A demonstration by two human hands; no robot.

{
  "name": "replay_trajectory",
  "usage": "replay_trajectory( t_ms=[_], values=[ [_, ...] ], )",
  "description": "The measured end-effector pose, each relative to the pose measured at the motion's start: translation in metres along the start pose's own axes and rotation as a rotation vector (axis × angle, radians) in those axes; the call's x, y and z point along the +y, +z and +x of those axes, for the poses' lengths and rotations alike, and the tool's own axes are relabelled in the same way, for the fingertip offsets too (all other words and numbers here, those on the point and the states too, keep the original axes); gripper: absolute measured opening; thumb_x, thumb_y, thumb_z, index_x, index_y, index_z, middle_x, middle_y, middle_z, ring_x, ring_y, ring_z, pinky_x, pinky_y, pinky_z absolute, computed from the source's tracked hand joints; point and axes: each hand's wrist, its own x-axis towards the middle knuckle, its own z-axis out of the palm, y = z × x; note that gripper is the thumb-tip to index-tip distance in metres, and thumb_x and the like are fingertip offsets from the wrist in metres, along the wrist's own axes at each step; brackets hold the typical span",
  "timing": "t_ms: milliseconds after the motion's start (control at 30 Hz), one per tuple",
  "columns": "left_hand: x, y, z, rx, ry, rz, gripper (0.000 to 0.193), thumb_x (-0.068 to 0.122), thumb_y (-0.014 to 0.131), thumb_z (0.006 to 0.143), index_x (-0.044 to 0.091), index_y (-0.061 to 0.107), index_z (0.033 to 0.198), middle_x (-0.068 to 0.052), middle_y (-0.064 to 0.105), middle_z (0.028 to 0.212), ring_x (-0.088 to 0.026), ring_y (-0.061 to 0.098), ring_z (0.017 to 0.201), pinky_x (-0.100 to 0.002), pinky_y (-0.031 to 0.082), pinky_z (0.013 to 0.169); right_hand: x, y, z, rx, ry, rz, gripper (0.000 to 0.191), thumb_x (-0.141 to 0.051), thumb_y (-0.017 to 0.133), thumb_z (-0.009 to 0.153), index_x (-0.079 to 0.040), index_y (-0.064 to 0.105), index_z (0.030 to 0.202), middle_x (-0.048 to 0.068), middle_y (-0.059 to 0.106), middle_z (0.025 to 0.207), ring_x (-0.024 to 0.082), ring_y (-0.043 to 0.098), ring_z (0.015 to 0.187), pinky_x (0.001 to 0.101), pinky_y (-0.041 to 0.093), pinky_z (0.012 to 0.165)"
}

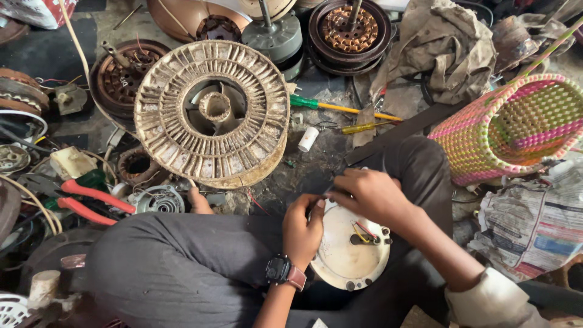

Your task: The person sits on the floor of a cluttered fan-repair workshop and works on a ceiling fan motor housing in their lap. They wipe the white housing with a cloth, arrange its wires, and use a screwdriver to loosen and tighten the screws around the housing while turning the part over.

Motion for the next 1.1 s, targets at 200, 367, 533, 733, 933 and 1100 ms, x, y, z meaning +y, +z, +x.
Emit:
replay_trajectory(
  t_ms=[200,367,533,733,933,1100],
  values=[
    [-0.006,0.002,-0.001,0.005,0.065,0.014,0.017,0.02,0.064,0.098,0.004,0.07,0.101,-0.015,0.072,0.089,-0.032,0.066,0.085,-0.042,0.05,0.077,0.007,-0.008,0.006,-0.099,-0.08,0.257,0.018,-0.018,0.075,0.079,-0.005,0.07,0.092,0.012,0.063,0.086,0.032,0.068,0.079,0.0423,0.054,0.067],
    [0.002,-0.004,0.013,-0.133,-0.195,-0.212,0.02,0.018,0.062,0.095,0.005,0.07,0.108,-0.013,0.074,0.089,-0.024,0.067,0.071,-0.037,0.053,0.066,0.029,0.003,0.004,0.013,-0.077,0.354,0.019,-0.02,0.076,0.091,-0.004,0.07,0.099,0.013,0.068,0.089,0.032,0.069,0.08,0.0392,0.054,0.071],
    [0.015,-0.012,0.045,-0.364,0.044,-0.129,0.023,0.019,0.08,0.084,0.004,0.072,0.1,-0.007,0.076,0.089,-0.013,0.072,0.078,-0.03,0.056,0.071,0.092,0.002,0.043,0.193,0.121,0.15,0.027,-0.018,0.074,0.09,0.003,0.064,0.103,0.019,0.065,0.089,0.036,0.066,0.08,0.0437,0.054,0.074],
    [0.023,-0.009,0.057,-0.441,0.001,-0.038,0.018,0.016,0.084,0.076,0.004,0.074,0.085,-0.008,0.072,0.082,-0.018,0.07,0.072,-0.032,0.054,0.067,0.141,0.038,0.093,0.097,0.008,-0.258,0.033,-0.01,0.072,0.07,-0.002,0.07,0.101,0.022,0.066,0.102,0.045,0.067,0.091,0.0519,0.054,0.082],
    [0.016,-0.008,0.053,-0.41,0.269,0.014,0.01,0.012,0.077,0.085,0.005,0.077,0.093,-0.007,0.073,0.094,-0.022,0.07,0.087,-0.032,0.054,0.077,0.123,0.02,0.09,0.072,0.203,-0.432,0.023,-0.01,0.067,0.087,-0.013,0.073,0.109,0.018,0.068,0.106,0.042,0.069,0.093,0.0533,0.054,0.084],
    [0.02,-0.011,0.056,-0.447,-0.024,-0.088,0.023,0.014,0.082,0.075,0.005,0.072,0.094,-0.006,0.075,0.088,-0.021,0.073,0.082,-0.03,0.055,0.075,0.081,-0.04,0.021,0.685,0.399,0.084,0.028,-0.011,0.073,0.098,-0.001,0.061,0.121,0.018,0.073,0.105,0.031,0.072,0.094,0.043,0.057,0.079]
  ],
)
